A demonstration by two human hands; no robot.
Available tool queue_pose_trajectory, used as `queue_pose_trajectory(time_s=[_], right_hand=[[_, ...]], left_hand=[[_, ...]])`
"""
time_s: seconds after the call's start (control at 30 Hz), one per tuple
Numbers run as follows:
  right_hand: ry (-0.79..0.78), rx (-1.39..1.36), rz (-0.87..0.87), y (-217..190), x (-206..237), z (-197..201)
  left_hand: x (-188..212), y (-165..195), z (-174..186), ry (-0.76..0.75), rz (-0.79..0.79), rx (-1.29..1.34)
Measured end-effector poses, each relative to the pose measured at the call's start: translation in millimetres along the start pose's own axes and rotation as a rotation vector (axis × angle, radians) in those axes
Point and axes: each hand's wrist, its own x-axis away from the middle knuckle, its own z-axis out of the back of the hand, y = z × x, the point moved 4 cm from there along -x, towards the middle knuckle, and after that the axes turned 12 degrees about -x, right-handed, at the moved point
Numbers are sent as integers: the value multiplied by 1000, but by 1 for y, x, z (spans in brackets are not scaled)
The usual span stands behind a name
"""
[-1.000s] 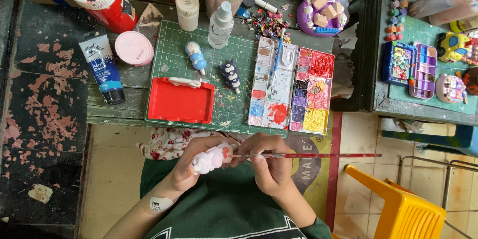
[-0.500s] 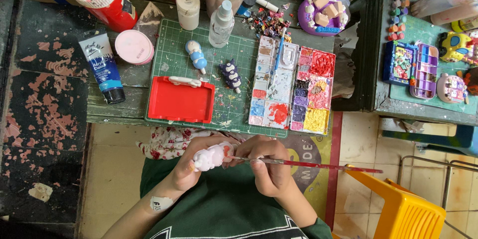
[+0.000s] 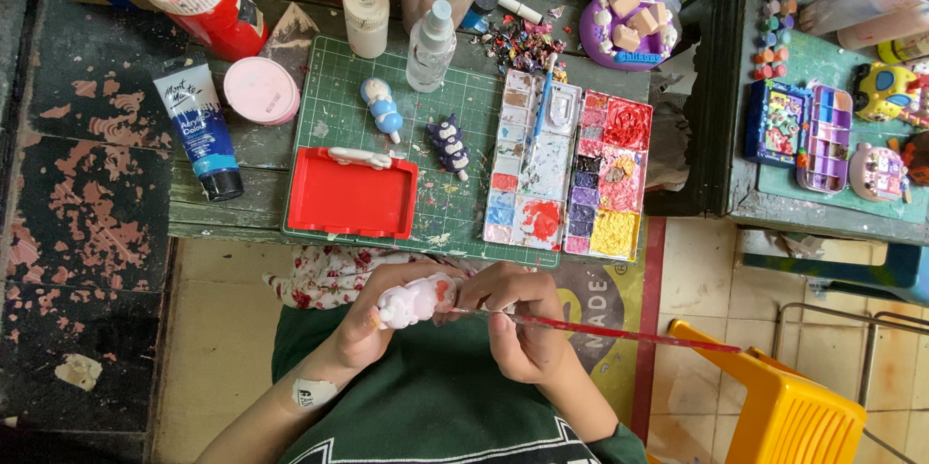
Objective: The person paints a small figurine with a fine brush, repeatedly dipping the brush into a paint palette to apply red and white paint. The person rotates the figurine to reach different surfaces and continues applying paint until the end of the clip.
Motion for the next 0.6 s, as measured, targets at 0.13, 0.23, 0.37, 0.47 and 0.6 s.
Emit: queue_pose_trajectory(time_s=[0.13,0.23,0.37,0.47,0.6], right_hand=[[6,-4,-28,-1,-1,-1],[8,-10,-46,-1,-2,-2],[9,-56,-75,-1,-2,-3],[10,-78,-91,0,-2,-3],[-3,-43,-80,0,-2,-3]], left_hand=[[0,0,1,2,-5,-24],[0,0,1,10,-2,-26],[0,-1,0,9,14,-22],[0,-1,0,1,17,-21],[0,-2,1,13,11,-16]])
